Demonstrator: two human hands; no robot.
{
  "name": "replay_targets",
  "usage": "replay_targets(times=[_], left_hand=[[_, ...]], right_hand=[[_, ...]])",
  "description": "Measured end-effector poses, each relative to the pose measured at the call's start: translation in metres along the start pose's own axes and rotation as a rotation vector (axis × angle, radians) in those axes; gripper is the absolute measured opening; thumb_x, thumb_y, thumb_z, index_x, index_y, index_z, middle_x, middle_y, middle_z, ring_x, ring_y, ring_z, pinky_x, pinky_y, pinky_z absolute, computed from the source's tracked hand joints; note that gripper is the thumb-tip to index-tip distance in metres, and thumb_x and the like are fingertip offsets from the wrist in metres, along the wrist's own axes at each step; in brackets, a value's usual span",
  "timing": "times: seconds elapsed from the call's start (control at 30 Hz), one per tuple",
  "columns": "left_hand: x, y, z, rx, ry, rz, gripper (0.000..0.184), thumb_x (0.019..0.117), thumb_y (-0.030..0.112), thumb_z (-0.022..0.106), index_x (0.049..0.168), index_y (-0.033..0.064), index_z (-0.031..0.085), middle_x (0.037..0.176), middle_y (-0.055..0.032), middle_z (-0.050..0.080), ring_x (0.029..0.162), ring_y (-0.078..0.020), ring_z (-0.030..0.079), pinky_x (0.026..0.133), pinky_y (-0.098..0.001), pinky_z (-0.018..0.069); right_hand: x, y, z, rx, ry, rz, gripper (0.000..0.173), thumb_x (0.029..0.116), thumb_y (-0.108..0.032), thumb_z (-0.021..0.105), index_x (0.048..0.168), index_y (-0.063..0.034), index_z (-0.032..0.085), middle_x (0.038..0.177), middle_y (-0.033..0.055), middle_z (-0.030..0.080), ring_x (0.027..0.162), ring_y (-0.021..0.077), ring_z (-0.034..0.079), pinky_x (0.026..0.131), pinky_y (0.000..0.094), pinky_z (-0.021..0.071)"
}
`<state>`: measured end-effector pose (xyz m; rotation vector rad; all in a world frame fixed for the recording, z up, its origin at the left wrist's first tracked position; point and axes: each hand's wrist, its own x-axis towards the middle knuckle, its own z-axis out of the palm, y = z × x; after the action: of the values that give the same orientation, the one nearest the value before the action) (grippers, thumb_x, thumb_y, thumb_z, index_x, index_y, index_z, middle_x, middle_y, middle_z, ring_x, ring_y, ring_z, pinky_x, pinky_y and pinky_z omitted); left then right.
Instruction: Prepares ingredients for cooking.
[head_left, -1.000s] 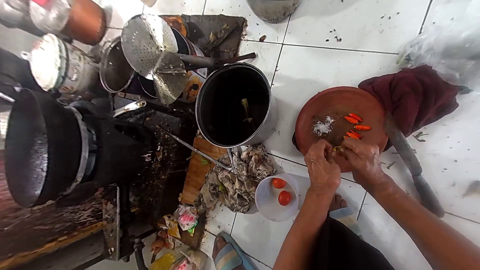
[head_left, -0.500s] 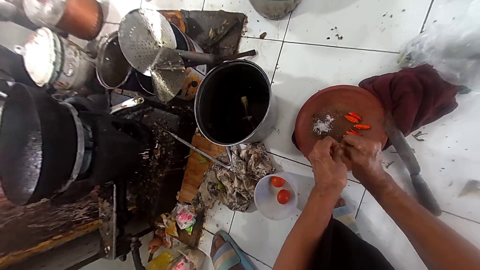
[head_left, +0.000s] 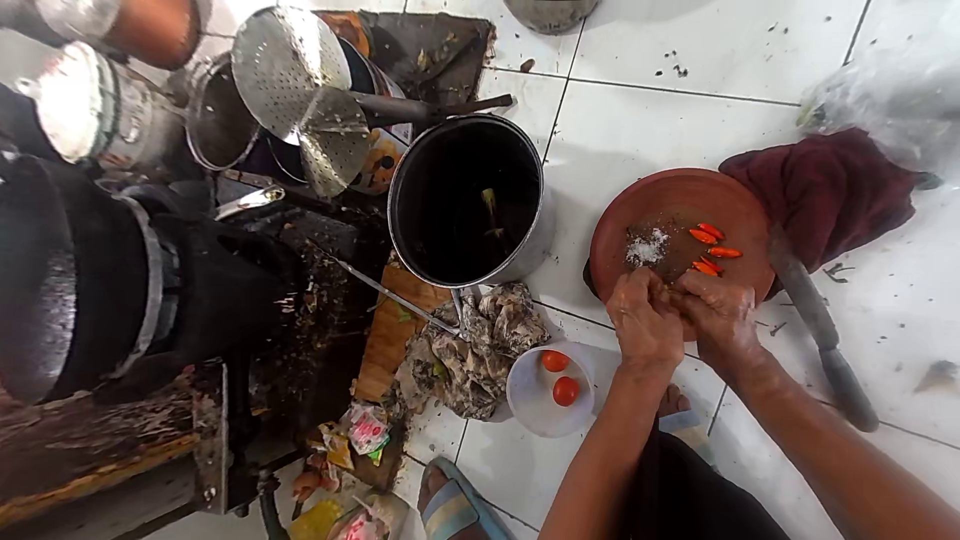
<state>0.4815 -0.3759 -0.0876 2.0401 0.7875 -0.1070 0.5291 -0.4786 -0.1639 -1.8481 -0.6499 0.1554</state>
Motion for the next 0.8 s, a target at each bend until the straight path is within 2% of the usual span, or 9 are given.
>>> replay_targets(times=[0.07,0.13,0.2,0.3,0.37,0.5,0.67,0.77,0.8], left_hand=[[-0.001,0.001,0.001,-0.014,-0.012,0.020,0.004,0.0982,-0.001,0.059,0.096,-0.0037,0.061,0.093,-0.0180,0.060,0.084,-0.0281,0.059,0.073,-0.0412,0.0503],[0.000,0.001,-0.001,-0.039,-0.043,-0.046,0.003,0.0981,-0.002,0.059,0.098,-0.0035,0.062,0.095,-0.0177,0.060,0.084,-0.0275,0.060,0.074,-0.0417,0.0504],[-0.003,0.002,-0.005,-0.067,-0.047,-0.013,0.003,0.0986,-0.001,0.059,0.098,-0.0024,0.061,0.095,-0.0170,0.061,0.084,-0.0264,0.060,0.072,-0.0408,0.0506],[-0.007,-0.004,-0.003,-0.059,-0.015,0.069,0.002,0.0989,0.002,0.060,0.097,0.0005,0.059,0.093,-0.0151,0.059,0.080,-0.0258,0.059,0.067,-0.0396,0.0509],[-0.009,-0.004,-0.007,-0.060,-0.009,0.048,0.002,0.0989,0.002,0.060,0.098,0.0012,0.059,0.094,-0.0145,0.059,0.079,-0.0248,0.058,0.066,-0.0387,0.0504],[-0.010,-0.004,-0.007,-0.030,-0.014,0.025,0.002,0.0993,0.002,0.059,0.097,0.0008,0.059,0.094,-0.0150,0.059,0.080,-0.0257,0.059,0.067,-0.0399,0.0510],[-0.010,-0.011,-0.008,-0.021,-0.041,-0.014,0.002,0.0997,0.002,0.059,0.099,0.0007,0.058,0.094,-0.0159,0.059,0.077,-0.0259,0.058,0.064,-0.0402,0.0498],[-0.004,-0.022,-0.003,-0.142,-0.076,-0.039,0.004,0.1014,0.003,0.056,0.103,0.0005,0.060,0.096,-0.0123,0.058,0.077,-0.0188,0.056,0.065,-0.0332,0.0480],[-0.001,-0.028,0.001,-0.240,-0.091,-0.054,0.005,0.1020,0.003,0.055,0.102,0.0014,0.060,0.093,-0.0095,0.057,0.072,-0.0139,0.055,0.059,-0.0274,0.0464]], right_hand=[[0.001,0.006,-0.005,-0.025,0.014,0.040,0.015,0.0930,0.001,0.058,0.080,0.0036,0.065,0.070,0.0104,0.062,0.060,0.0134,0.058,0.057,0.0283,0.0499],[0.003,0.000,-0.005,-0.004,0.021,0.021,0.016,0.0919,0.000,0.056,0.079,0.0023,0.065,0.070,0.0072,0.060,0.062,0.0098,0.056,0.059,0.0241,0.0474],[0.003,-0.001,-0.002,0.009,0.025,-0.015,0.016,0.0913,0.000,0.057,0.078,0.0028,0.066,0.070,0.0084,0.062,0.064,0.0111,0.060,0.062,0.0251,0.0503],[0.001,0.003,-0.003,0.034,0.056,0.028,0.016,0.0924,0.000,0.058,0.078,0.0032,0.065,0.069,0.0077,0.059,0.060,0.0093,0.054,0.057,0.0238,0.0464],[0.002,0.003,0.000,0.078,0.077,0.007,0.016,0.0913,-0.002,0.057,0.079,0.0019,0.066,0.070,0.0054,0.059,0.061,0.0057,0.054,0.058,0.0198,0.0456],[-0.005,0.005,0.003,0.091,0.081,0.054,0.015,0.0920,-0.001,0.058,0.080,0.0025,0.066,0.070,0.0058,0.060,0.060,0.0065,0.054,0.058,0.0211,0.0464],[-0.010,0.003,0.002,0.118,0.074,0.051,0.016,0.0918,-0.002,0.057,0.079,0.0003,0.065,0.068,0.0017,0.057,0.059,0.0022,0.051,0.056,0.0163,0.0431],[-0.012,0.010,-0.001,0.137,0.109,-0.019,0.018,0.0941,-0.004,0.056,0.079,0.0005,0.064,0.070,0.0023,0.059,0.064,0.0027,0.054,0.061,0.0172,0.0463],[-0.012,0.005,-0.004,0.127,0.114,-0.086,0.021,0.0962,-0.006,0.055,0.079,0.0012,0.064,0.073,0.0039,0.060,0.068,0.0045,0.057,0.064,0.0183,0.0482]])
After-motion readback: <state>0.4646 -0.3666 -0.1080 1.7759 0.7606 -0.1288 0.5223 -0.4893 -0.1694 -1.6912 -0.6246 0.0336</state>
